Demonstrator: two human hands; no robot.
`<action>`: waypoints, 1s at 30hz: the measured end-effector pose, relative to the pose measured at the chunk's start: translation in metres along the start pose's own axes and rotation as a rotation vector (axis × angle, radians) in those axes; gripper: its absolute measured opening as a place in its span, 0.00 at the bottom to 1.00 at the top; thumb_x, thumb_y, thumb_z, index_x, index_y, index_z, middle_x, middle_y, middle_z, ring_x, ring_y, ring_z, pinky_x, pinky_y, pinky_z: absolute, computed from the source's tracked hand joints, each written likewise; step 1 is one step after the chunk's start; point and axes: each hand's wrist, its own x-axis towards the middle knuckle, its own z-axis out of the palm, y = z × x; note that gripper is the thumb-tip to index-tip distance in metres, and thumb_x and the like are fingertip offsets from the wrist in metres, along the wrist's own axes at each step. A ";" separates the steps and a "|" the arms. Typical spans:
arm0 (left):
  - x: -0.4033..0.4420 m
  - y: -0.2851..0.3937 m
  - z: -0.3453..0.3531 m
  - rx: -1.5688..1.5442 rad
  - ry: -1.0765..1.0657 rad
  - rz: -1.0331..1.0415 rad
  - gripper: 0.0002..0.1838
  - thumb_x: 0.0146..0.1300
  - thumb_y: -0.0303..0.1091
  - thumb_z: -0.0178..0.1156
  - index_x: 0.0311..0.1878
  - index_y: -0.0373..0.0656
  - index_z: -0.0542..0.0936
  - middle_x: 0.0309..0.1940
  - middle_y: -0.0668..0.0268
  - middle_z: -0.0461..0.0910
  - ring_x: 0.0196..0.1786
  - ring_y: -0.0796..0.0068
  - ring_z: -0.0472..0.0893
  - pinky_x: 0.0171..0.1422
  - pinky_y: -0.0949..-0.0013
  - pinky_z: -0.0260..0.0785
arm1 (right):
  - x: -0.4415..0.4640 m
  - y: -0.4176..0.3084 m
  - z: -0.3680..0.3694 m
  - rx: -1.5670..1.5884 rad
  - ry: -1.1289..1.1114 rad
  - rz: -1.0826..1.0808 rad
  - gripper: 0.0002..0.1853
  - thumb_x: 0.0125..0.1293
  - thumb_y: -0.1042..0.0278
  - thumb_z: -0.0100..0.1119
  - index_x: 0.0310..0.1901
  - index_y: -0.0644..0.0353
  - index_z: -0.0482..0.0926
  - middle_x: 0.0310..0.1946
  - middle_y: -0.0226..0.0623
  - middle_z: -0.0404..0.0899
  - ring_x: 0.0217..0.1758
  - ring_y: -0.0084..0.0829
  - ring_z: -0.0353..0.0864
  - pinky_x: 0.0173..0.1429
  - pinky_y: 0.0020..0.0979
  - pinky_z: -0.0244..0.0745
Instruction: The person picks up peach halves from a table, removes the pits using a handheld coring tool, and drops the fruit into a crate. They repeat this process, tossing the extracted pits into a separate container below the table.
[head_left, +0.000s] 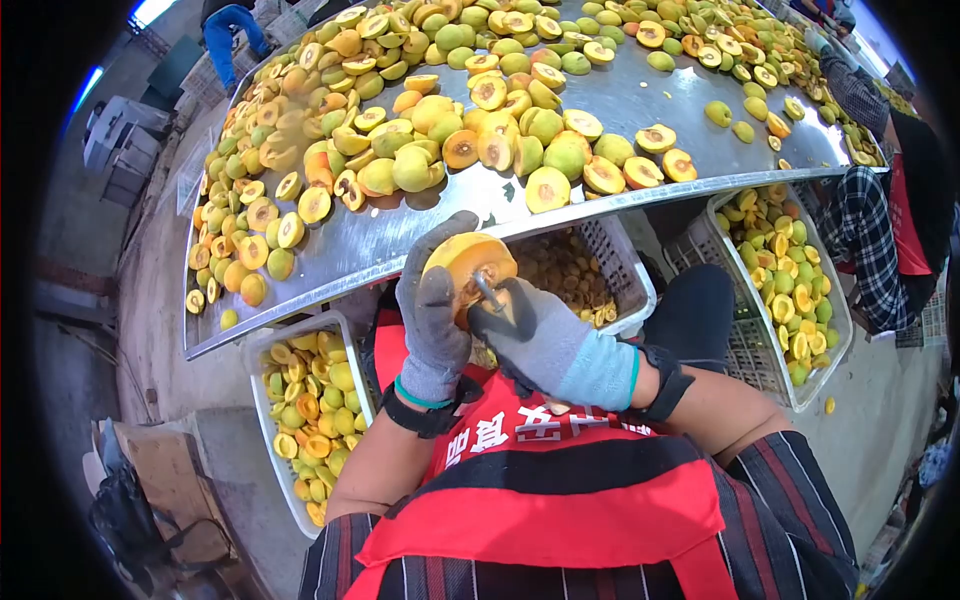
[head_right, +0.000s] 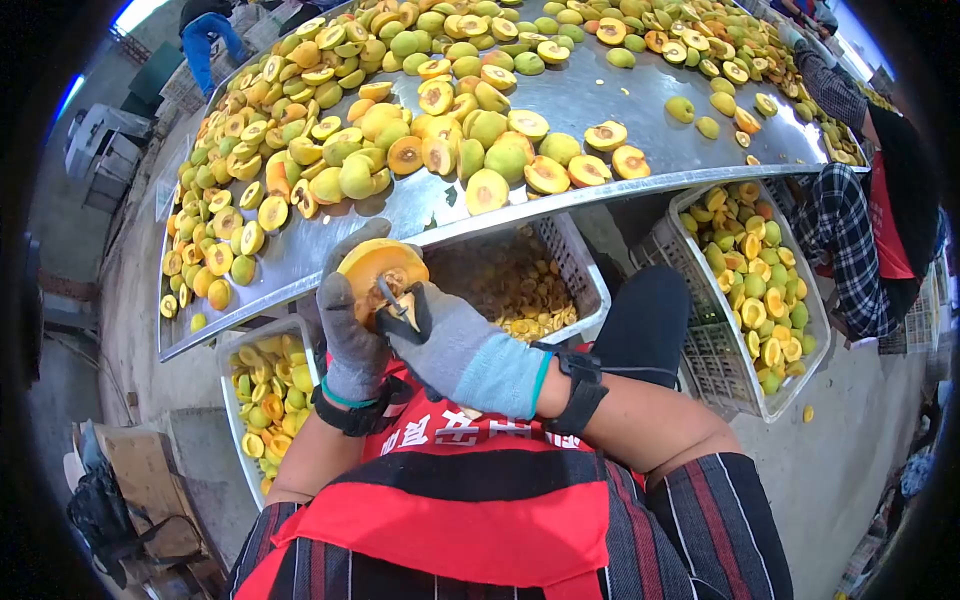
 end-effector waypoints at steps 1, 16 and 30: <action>0.000 0.000 0.000 0.002 -0.001 -0.002 0.35 0.62 0.59 0.47 0.53 0.30 0.69 0.46 0.55 0.75 0.48 0.67 0.76 0.54 0.66 0.69 | -0.003 -0.015 -0.007 0.467 -0.108 0.353 0.13 0.54 0.69 0.54 0.41 0.60 0.74 0.34 0.49 0.71 0.36 0.44 0.75 0.36 0.39 0.73; 0.001 -0.002 -0.004 0.214 -0.117 0.102 0.30 0.63 0.52 0.51 0.55 0.32 0.69 0.49 0.55 0.75 0.52 0.68 0.74 0.56 0.67 0.66 | -0.008 0.006 -0.011 0.543 -0.166 0.261 0.09 0.63 0.66 0.51 0.42 0.59 0.72 0.21 0.37 0.69 0.18 0.31 0.73 0.22 0.29 0.69; -0.007 -0.007 -0.005 0.100 -0.010 0.057 0.30 0.63 0.52 0.51 0.53 0.31 0.71 0.47 0.55 0.75 0.49 0.69 0.75 0.55 0.68 0.67 | -0.001 0.007 -0.005 -0.037 -0.144 -0.068 0.10 0.61 0.66 0.51 0.40 0.62 0.73 0.32 0.46 0.72 0.35 0.36 0.76 0.38 0.35 0.73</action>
